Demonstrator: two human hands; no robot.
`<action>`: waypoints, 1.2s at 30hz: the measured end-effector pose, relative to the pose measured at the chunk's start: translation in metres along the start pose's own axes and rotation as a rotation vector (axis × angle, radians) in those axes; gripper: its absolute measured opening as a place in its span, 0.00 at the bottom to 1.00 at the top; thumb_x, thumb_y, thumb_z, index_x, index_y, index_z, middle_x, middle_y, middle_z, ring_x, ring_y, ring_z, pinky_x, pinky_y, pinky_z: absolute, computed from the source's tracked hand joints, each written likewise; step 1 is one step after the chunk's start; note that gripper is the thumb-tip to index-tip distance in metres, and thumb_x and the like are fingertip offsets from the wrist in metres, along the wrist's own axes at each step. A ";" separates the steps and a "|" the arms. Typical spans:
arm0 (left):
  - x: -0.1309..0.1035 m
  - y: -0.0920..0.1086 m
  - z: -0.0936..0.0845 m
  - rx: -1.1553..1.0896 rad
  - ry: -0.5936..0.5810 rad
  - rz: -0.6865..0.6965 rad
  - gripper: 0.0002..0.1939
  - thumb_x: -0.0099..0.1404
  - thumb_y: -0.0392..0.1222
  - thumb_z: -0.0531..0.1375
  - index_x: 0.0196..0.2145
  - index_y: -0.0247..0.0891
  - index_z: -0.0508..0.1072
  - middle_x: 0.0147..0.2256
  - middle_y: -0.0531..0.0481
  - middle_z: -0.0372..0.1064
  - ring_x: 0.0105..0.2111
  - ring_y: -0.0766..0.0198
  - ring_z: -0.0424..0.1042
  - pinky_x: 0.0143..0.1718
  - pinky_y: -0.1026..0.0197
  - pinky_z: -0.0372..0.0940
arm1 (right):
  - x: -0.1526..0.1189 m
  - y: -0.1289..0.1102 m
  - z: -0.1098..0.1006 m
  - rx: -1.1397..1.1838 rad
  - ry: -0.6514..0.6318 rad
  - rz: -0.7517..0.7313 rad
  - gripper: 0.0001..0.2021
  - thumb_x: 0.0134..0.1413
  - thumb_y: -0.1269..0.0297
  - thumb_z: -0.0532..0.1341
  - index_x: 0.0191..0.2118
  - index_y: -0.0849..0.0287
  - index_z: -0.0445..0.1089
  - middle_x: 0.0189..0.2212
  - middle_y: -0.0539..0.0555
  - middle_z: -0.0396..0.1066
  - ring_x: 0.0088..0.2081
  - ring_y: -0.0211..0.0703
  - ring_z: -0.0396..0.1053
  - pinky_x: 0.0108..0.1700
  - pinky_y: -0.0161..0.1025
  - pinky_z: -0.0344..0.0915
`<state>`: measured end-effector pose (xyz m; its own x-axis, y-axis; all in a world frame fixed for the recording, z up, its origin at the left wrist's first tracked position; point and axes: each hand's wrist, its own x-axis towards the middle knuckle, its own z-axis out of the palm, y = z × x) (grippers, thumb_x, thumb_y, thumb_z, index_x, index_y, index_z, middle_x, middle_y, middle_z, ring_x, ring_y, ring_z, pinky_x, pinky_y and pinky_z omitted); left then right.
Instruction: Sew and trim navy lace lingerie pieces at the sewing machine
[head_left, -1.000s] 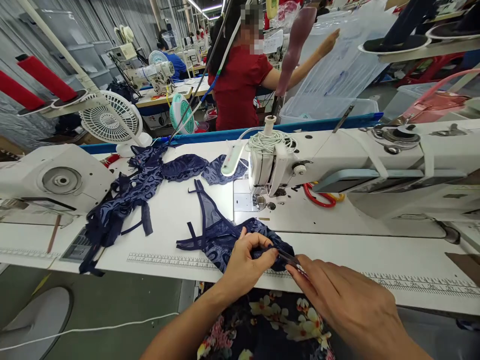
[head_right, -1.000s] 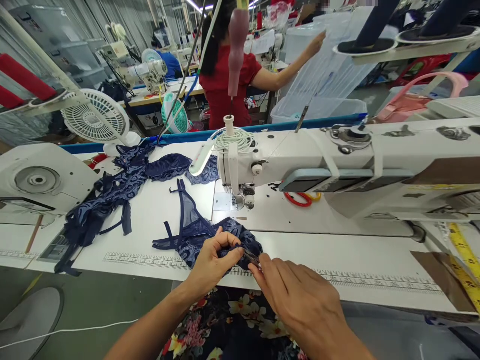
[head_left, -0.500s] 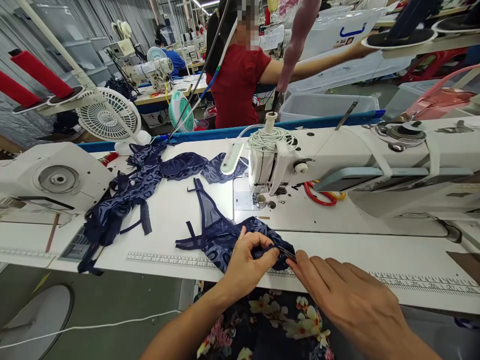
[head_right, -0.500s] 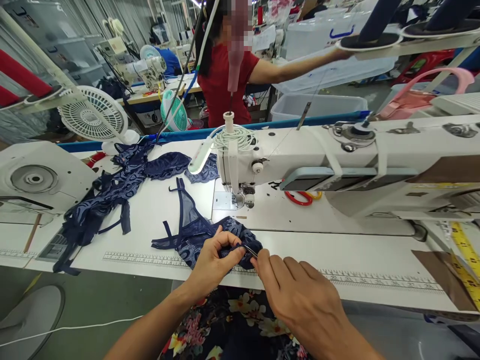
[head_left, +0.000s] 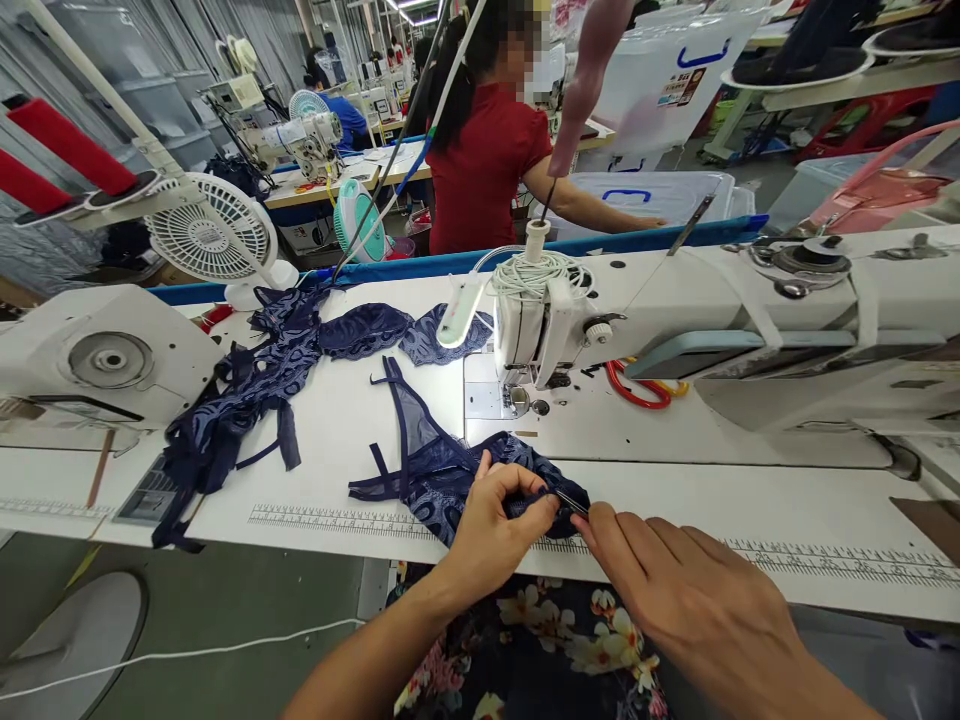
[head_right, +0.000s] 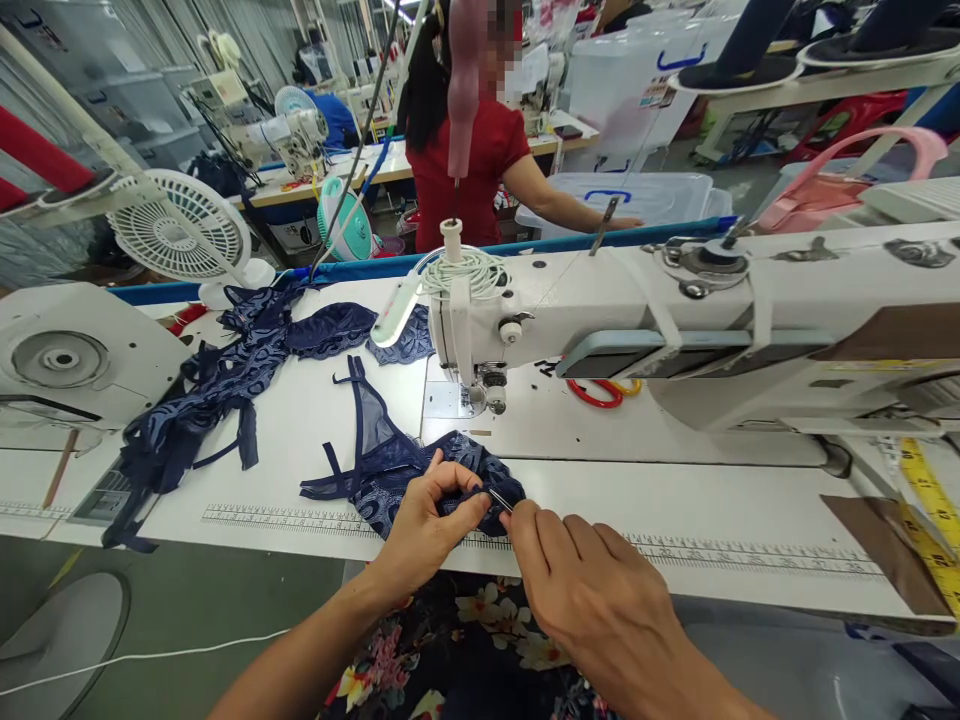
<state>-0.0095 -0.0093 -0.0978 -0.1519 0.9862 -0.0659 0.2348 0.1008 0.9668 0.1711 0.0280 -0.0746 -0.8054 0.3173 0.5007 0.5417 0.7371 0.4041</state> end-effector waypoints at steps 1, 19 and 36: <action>0.000 0.000 0.000 0.001 -0.002 -0.003 0.08 0.63 0.43 0.59 0.27 0.39 0.67 0.27 0.59 0.65 0.31 0.68 0.65 0.68 0.40 0.29 | 0.001 0.000 0.000 0.007 0.003 0.003 0.08 0.64 0.74 0.55 0.34 0.62 0.70 0.20 0.48 0.58 0.22 0.39 0.57 0.31 0.41 0.51; -0.003 -0.006 -0.013 0.065 0.035 0.148 0.06 0.65 0.43 0.59 0.32 0.40 0.70 0.31 0.54 0.70 0.33 0.65 0.69 0.66 0.41 0.47 | -0.029 0.046 0.078 -0.115 -0.103 0.255 0.20 0.69 0.55 0.50 0.35 0.65 0.71 0.23 0.55 0.69 0.22 0.42 0.65 0.23 0.37 0.47; -0.025 -0.019 -0.026 0.527 0.636 0.725 0.08 0.62 0.27 0.53 0.34 0.39 0.64 0.29 0.51 0.65 0.29 0.65 0.64 0.32 0.61 0.60 | 0.032 -0.032 0.016 0.913 0.260 0.122 0.10 0.57 0.79 0.59 0.43 0.61 0.68 0.36 0.57 0.70 0.38 0.44 0.68 0.40 0.44 0.65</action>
<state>-0.0347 -0.0395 -0.1078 -0.2437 0.6009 0.7613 0.8262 -0.2824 0.4874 0.1245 0.0239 -0.0834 -0.6177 0.3616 0.6983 0.1334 0.9233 -0.3602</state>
